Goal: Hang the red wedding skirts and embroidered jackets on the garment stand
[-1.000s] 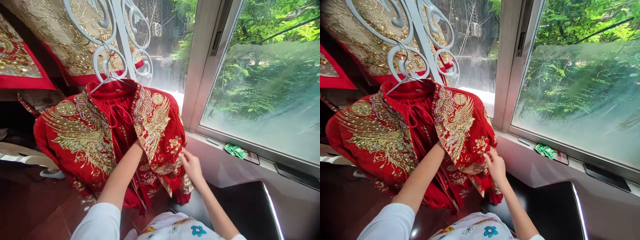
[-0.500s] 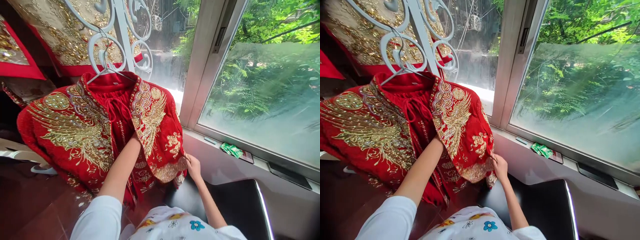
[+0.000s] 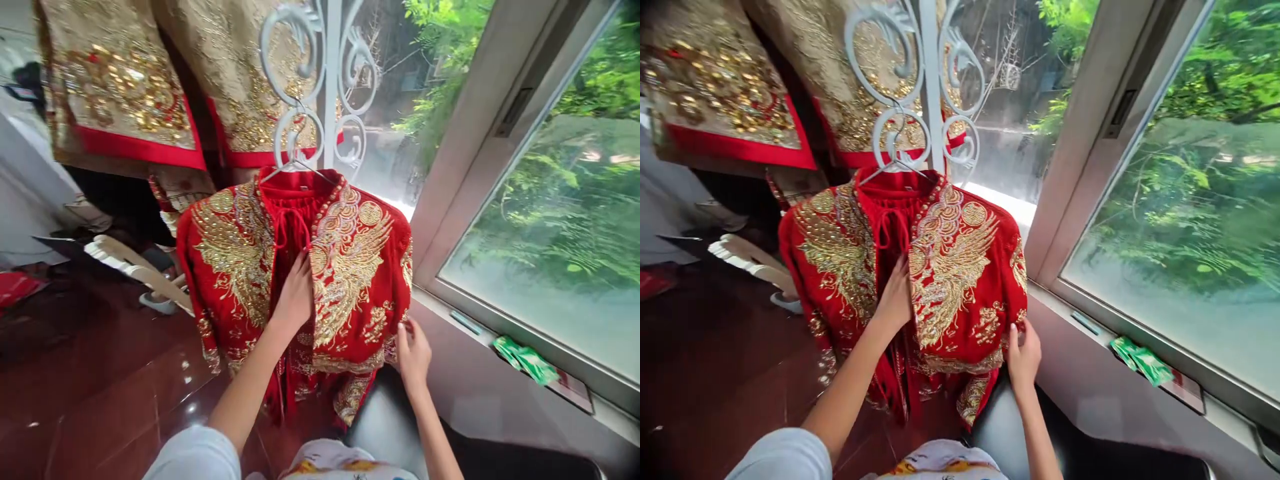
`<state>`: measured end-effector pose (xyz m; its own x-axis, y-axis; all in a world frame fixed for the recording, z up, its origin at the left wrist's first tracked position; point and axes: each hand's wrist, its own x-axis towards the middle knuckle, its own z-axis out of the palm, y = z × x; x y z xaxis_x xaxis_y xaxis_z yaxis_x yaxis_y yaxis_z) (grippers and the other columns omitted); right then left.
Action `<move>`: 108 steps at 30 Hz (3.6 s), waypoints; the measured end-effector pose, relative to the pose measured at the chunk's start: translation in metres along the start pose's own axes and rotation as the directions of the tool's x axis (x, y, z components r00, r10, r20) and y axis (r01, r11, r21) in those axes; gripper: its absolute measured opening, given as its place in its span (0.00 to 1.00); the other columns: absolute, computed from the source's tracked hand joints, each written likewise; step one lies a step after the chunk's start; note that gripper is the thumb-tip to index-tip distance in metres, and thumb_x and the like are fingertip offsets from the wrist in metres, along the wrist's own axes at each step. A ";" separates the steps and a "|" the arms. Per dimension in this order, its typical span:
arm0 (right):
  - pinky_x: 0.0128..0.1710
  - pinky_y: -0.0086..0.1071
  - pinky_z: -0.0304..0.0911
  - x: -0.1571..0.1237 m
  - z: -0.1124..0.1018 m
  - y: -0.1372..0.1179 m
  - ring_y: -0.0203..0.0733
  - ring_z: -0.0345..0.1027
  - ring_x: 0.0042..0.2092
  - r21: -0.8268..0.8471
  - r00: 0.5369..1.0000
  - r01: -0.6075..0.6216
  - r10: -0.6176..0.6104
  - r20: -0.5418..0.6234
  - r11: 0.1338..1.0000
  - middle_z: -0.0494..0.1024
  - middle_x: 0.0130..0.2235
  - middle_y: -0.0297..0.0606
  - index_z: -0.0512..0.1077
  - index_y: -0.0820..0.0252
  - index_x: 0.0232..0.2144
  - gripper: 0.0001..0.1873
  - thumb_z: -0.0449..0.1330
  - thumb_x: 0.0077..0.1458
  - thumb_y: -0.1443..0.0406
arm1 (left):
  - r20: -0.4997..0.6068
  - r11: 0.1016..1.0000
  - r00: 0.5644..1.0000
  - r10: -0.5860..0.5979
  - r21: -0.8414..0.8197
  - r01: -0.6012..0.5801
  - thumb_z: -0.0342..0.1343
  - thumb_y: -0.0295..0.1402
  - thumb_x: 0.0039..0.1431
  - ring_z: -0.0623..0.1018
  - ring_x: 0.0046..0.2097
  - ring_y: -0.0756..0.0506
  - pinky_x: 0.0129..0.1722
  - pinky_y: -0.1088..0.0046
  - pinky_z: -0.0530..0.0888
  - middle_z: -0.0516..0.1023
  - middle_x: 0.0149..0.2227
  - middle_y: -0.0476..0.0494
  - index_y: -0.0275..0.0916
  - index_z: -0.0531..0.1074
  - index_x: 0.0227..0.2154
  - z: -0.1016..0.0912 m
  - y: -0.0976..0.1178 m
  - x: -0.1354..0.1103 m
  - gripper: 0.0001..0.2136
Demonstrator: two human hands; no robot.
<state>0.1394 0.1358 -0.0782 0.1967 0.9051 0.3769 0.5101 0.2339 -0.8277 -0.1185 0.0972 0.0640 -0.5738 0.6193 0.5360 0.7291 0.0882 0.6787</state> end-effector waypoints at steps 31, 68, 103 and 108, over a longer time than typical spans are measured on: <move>0.50 0.52 0.60 0.032 0.059 -0.204 0.58 0.59 0.56 -0.141 0.740 0.663 -0.672 -0.031 0.736 0.61 0.58 0.57 0.41 0.67 0.65 0.44 0.55 0.50 0.61 | 0.122 0.782 0.991 -0.054 0.623 -0.034 0.46 0.44 0.59 0.78 0.31 0.41 0.28 0.70 0.68 0.76 0.27 0.45 0.40 0.68 0.33 -0.059 0.013 -0.004 0.13; 0.26 0.29 0.42 0.203 0.024 -0.264 0.32 0.49 0.23 0.061 0.587 0.789 -0.780 0.216 0.611 0.63 0.21 0.33 0.68 0.62 0.22 0.19 0.48 0.58 0.57 | -0.158 0.849 0.946 0.283 0.500 -0.170 0.38 0.43 0.63 0.71 0.49 0.38 0.47 0.65 0.64 0.73 0.45 0.34 0.35 0.66 0.49 -0.099 -0.036 0.086 0.21; 0.40 0.42 0.65 0.005 0.080 -0.131 0.49 0.67 0.42 0.028 0.847 0.532 -0.532 -0.027 0.846 0.71 0.42 0.48 0.60 0.63 0.50 0.21 0.49 0.53 0.67 | 0.008 0.874 0.998 -0.061 0.484 0.050 0.41 0.30 0.61 0.74 0.29 0.46 0.30 0.71 0.68 0.72 0.27 0.45 0.41 0.63 0.28 -0.022 -0.087 -0.094 0.09; 0.19 0.30 0.51 0.013 0.043 -0.131 0.35 0.51 0.17 0.193 0.918 0.366 -0.387 0.082 0.910 0.58 0.17 0.27 0.56 0.55 0.25 0.03 0.47 0.49 0.68 | 0.280 0.964 0.960 -0.016 0.260 -0.060 0.42 0.26 0.58 0.71 0.27 0.49 0.28 0.75 0.65 0.71 0.24 0.48 0.41 0.61 0.24 -0.027 -0.054 -0.089 0.09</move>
<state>0.0394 0.1319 0.0170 -0.0855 0.7701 0.6322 0.3748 0.6128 -0.6957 -0.1166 0.0167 -0.0066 -0.4576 0.8116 0.3632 0.8344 0.2508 0.4909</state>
